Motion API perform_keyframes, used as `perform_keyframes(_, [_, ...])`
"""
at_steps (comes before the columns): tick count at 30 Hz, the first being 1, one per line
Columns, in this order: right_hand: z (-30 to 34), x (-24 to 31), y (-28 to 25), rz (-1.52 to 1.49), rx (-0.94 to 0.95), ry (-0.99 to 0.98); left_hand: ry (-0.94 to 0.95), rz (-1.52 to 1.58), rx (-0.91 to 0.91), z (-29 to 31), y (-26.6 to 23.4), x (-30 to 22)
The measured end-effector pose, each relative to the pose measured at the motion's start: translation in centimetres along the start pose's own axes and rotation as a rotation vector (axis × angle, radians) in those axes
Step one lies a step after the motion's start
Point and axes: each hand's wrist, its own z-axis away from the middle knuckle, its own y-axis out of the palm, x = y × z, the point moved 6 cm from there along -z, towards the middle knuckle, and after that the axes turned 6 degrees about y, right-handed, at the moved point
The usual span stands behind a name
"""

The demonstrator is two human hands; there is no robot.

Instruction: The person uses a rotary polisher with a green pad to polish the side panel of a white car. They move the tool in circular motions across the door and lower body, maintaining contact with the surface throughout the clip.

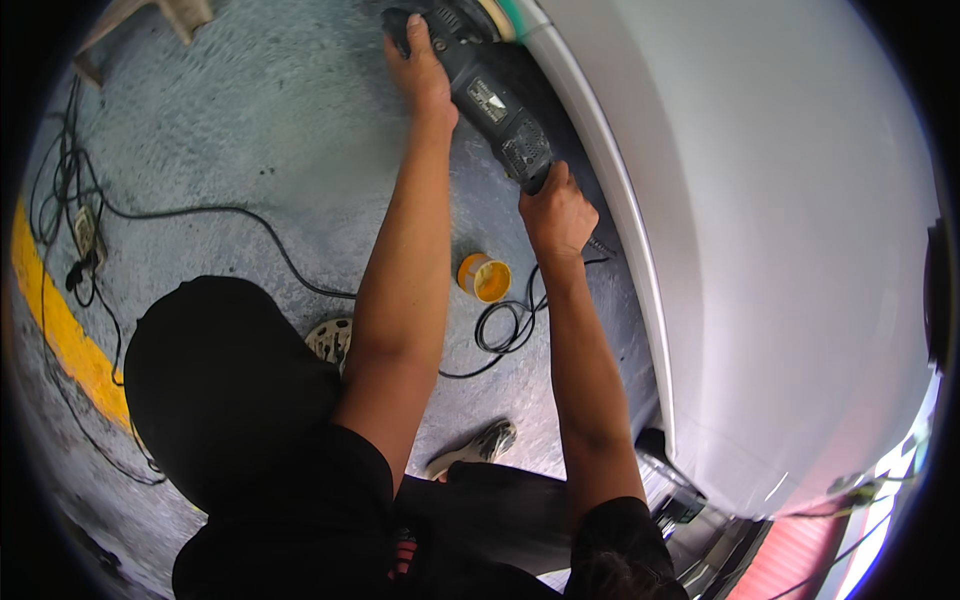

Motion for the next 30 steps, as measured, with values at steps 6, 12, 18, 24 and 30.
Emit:
perform_keyframes(6, [7.0,-9.5,-3.2,0.126,0.057,0.022,-0.355,-0.112,0.044,11.3,-1.4,5.5])
perform_keyframes(12, [16.6,-19.9,-6.5,0.198,0.146,0.123,-0.524,-0.191,0.149,24.7,-2.5,9.6])
perform_keyframes(18, [23.7,-28.6,-9.4,0.256,0.231,0.193,-0.686,-0.24,0.261,36.1,-4.2,13.0])
perform_keyframes(24, [29.4,-36.1,-11.6,0.323,0.308,0.228,-0.762,-0.231,0.348,45.5,-6.1,16.7])
perform_keyframes(30, [35.0,-42.9,-14.1,0.333,0.265,0.229,-0.921,-0.249,0.439,55.0,-7.3,18.1])
